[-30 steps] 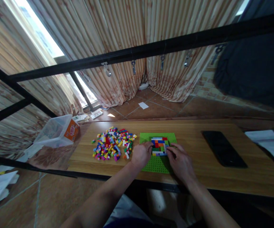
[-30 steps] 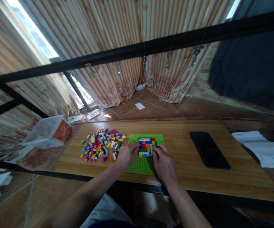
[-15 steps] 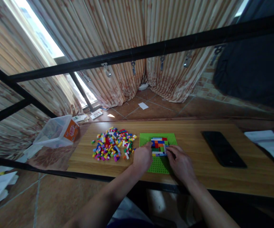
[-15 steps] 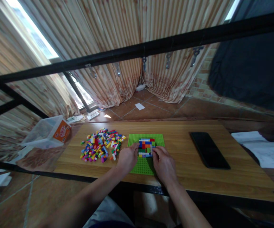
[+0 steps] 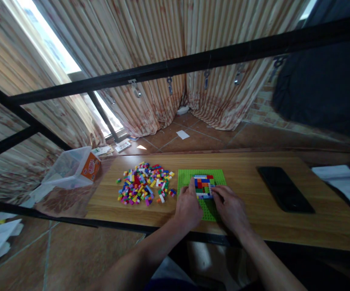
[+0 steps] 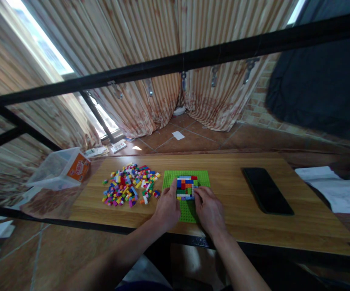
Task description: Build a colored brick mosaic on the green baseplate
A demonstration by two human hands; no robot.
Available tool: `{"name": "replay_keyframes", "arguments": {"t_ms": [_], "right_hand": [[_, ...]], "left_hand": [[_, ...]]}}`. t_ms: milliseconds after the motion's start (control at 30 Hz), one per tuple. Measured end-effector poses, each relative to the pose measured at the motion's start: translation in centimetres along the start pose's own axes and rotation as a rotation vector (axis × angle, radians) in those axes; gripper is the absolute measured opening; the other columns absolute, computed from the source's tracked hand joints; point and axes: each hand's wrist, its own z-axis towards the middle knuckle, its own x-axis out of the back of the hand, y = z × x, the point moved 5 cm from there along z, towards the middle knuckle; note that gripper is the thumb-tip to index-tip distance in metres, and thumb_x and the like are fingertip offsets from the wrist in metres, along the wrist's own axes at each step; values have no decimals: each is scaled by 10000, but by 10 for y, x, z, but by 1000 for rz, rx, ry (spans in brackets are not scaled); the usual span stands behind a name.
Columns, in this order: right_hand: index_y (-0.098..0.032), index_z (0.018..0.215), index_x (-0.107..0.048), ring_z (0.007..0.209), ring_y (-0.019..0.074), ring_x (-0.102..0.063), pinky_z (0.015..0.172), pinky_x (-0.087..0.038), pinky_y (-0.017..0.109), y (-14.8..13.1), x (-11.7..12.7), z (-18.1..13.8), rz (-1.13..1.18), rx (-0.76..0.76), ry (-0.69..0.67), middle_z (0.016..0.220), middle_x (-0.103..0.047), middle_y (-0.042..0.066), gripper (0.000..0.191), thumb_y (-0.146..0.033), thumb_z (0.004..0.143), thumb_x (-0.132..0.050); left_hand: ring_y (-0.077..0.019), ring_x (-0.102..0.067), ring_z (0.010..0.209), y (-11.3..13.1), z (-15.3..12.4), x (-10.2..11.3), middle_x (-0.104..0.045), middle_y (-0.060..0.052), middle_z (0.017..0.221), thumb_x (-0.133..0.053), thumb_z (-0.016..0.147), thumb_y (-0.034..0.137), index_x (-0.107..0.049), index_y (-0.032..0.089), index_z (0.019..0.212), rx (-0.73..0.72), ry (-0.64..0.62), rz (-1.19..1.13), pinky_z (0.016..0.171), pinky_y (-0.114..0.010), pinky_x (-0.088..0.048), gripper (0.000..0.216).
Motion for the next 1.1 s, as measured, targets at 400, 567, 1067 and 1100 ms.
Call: {"name": "replay_keyframes", "arguments": {"t_ms": [400,567,1067,1100], "right_hand": [[-201,965,-686,911,229,-657,848,-524,403,-2,2,1,10,14,2,1001,-687,96,287,-327,917,-434],[-186,959,-678,901,228,-658,832,-526,392,-1,2,-1,-3,6,-7,1003,-688,98,291,-347,922,-438],[-207,993,-675,913,233,-652,833,-514,394,8,-1,-5,-55,20,-15,1025,-685,91,324,-410,921,-434],[-208,996,-675,915,234,-652,833,-514,395,8,-1,-5,-57,22,-15,1025,-685,91,324,-411,920,-434]], "left_hand": [[-261,-442,1247,-5,-12,-8,-554,-157,1282,-433,765,68,-368,68,1391,-189,47,26,1089,-407,-362,629],[-275,-478,1205,-3,-9,-10,-560,-177,1271,-458,739,90,-414,28,1361,-182,7,123,1084,-393,-361,626],[-273,-534,1073,-1,-7,-14,-581,-143,1233,-370,904,160,-423,101,1327,-171,7,328,874,-404,-480,430],[-271,-538,1065,0,-7,-14,-584,-143,1226,-361,907,158,-428,97,1321,-171,15,331,866,-400,-482,423]]}}
